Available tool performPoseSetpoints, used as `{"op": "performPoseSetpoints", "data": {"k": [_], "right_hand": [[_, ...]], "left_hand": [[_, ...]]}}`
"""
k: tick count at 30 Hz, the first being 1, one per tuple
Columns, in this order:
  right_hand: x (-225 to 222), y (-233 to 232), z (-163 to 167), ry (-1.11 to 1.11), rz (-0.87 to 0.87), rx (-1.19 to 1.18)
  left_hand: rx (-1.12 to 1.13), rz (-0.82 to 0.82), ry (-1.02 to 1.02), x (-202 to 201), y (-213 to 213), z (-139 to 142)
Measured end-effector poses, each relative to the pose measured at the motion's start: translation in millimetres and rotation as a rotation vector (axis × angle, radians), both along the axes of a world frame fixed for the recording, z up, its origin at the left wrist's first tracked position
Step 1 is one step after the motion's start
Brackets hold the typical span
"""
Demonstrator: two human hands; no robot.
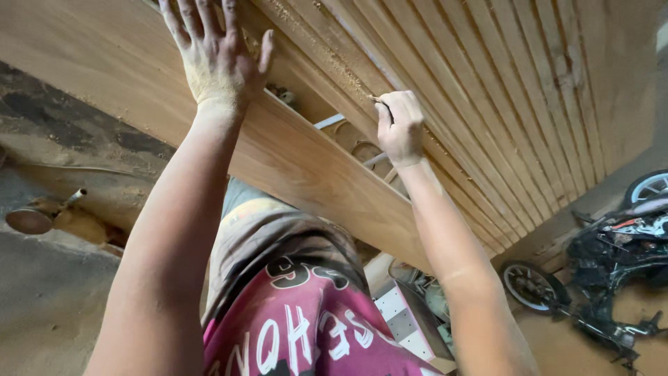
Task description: The person scrapes the grooves between the slats of a large wooden slatted panel, running a small stick along each gap to clear debris. They then use a red-handled hook tool on the gaps and rub a piece of sandpaper along a slat before resuming scraping the grooves by hand.
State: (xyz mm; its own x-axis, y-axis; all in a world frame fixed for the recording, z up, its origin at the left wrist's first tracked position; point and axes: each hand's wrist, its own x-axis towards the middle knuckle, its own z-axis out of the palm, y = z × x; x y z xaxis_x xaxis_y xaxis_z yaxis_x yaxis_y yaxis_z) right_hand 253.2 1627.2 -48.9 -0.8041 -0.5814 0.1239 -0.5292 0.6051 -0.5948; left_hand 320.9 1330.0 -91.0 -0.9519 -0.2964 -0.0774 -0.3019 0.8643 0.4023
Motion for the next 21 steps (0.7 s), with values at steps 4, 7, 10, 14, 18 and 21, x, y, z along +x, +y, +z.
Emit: {"op": "performPoseSetpoints", "data": {"k": [4,7,10,14,18,21], "right_hand": [[-3.3,-13.2,-5.6,-0.002,0.004,-0.06],[-7.4,-21.9,-6.2,-0.017,0.03,-0.065],[-9.7,-13.6,-0.5,0.004,0.018,-0.014],[-10.3,6.5,-2.9,-0.027,0.021,-0.001],[-9.2,17.3,-16.0,0.003,0.045,0.001],[-6.2,20.3,-15.8,0.001,0.051,0.039]], "left_hand": [[-0.024,-0.008,-0.012,0.4,1.0,2.3],[-0.025,-0.023,-0.013,0.7,1.9,1.7],[-0.05,-0.007,0.008,-0.9,1.6,0.4],[-0.04,-0.007,-0.031,-2.2,0.6,2.9],[-0.018,-0.008,-0.014,-1.9,1.4,6.8],[0.074,0.018,-0.121,-1.7,1.8,6.0]]}}
